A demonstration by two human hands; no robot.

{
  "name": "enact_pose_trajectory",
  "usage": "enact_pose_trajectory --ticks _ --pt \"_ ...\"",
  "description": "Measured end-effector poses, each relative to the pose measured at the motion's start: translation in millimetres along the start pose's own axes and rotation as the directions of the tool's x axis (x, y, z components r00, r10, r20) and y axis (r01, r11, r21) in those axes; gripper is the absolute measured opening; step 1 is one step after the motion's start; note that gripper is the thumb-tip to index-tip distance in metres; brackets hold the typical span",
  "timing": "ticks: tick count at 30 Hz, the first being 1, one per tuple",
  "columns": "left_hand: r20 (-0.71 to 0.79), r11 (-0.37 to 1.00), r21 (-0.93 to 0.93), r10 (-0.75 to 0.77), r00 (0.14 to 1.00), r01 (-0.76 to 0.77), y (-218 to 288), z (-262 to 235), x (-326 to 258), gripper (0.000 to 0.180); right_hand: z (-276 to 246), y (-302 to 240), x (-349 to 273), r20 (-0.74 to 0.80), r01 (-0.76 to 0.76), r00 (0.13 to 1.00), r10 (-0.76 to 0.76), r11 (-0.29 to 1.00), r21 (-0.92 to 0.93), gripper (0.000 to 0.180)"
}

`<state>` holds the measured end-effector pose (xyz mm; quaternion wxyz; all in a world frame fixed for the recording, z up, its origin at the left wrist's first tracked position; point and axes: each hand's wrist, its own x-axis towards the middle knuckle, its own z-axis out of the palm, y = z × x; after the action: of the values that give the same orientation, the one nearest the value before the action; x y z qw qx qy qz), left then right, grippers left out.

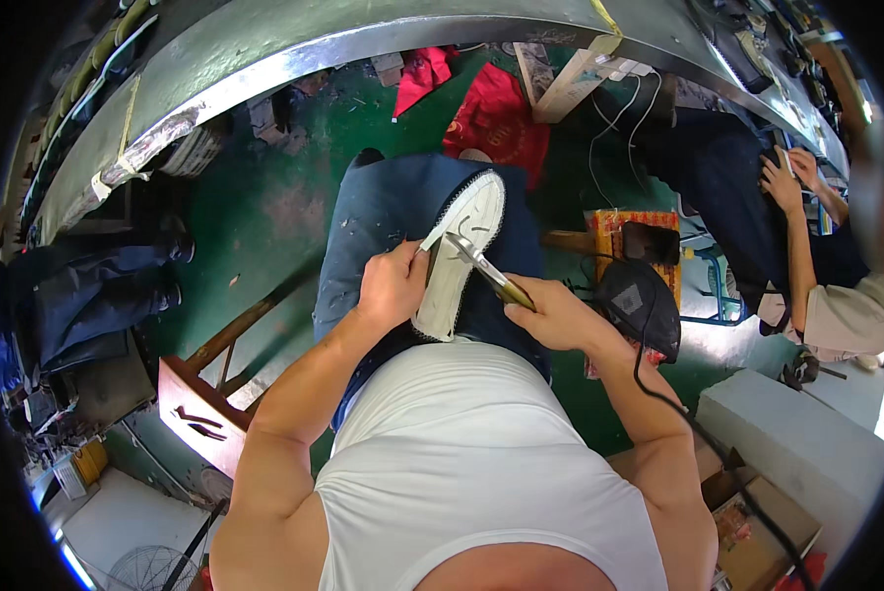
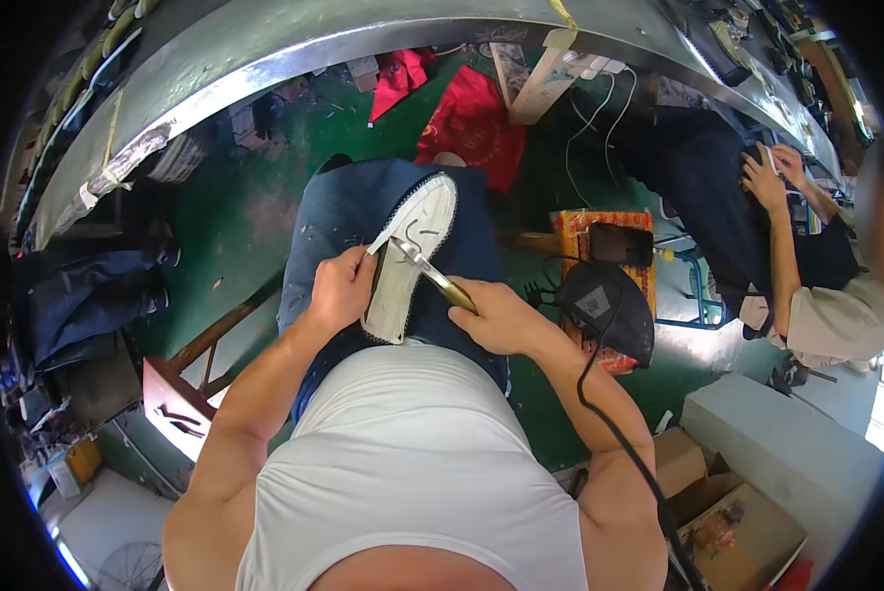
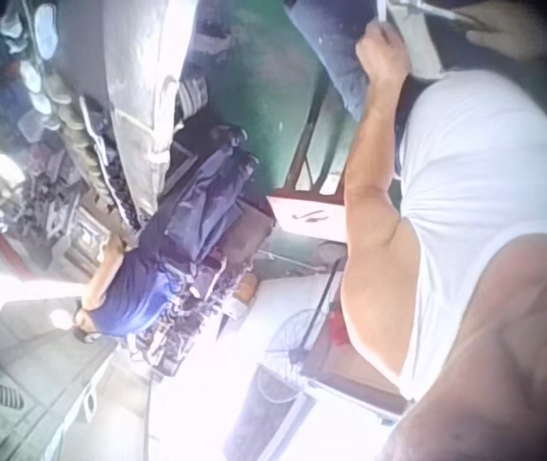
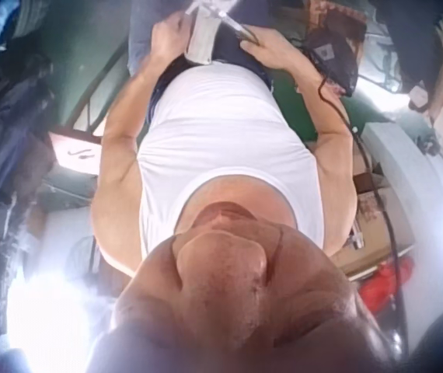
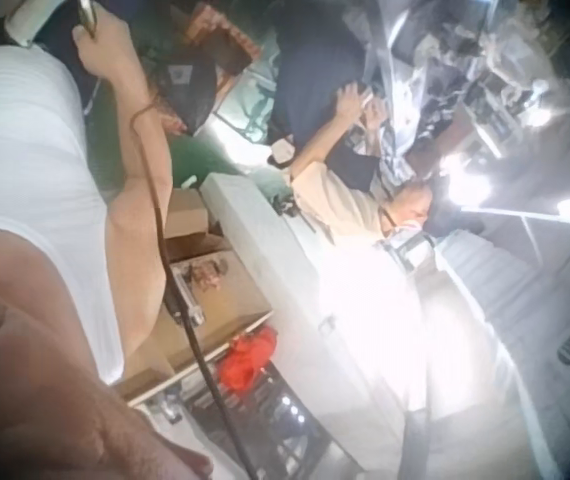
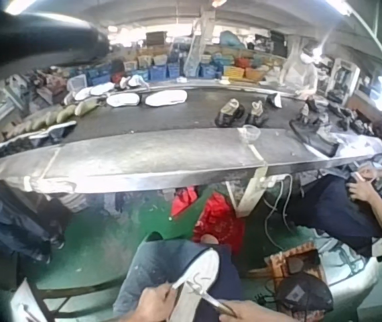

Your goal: Manually finishing and assembling shoes on a conveyor belt using hand tools.

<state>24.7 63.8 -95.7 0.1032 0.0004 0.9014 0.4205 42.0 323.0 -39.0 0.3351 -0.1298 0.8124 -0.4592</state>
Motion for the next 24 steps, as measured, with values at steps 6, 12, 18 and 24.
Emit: enact_pose_trajectory --ticks 6,12,18,24 --pt "-0.054 0.930 0.216 0.317 0.947 -0.299 0.3 24.7 -21.0 0.028 -24.8 -23.3 7.5 0.213 -0.103 0.959 0.185 0.932 -0.346 0.030" --pt "-0.118 0.890 -0.438 0.085 0.989 -0.129 -42.8 64.2 -7.5 0.034 -41.1 -45.5 24.0 0.315 -0.136 0.888 0.334 0.846 -0.515 0.029" --pt "0.416 0.363 -0.857 0.069 0.907 0.365 -33.9 45.3 2.7 0.063 13.7 3.0 18.5 -0.027 -0.123 0.992 0.121 0.923 -0.365 0.028" --pt "0.349 0.706 -0.673 0.037 0.937 0.222 -42.8 62.0 19.0 0.070 21.0 18.2 1.3 0.028 -0.352 0.936 0.351 0.931 0.095 0.025"
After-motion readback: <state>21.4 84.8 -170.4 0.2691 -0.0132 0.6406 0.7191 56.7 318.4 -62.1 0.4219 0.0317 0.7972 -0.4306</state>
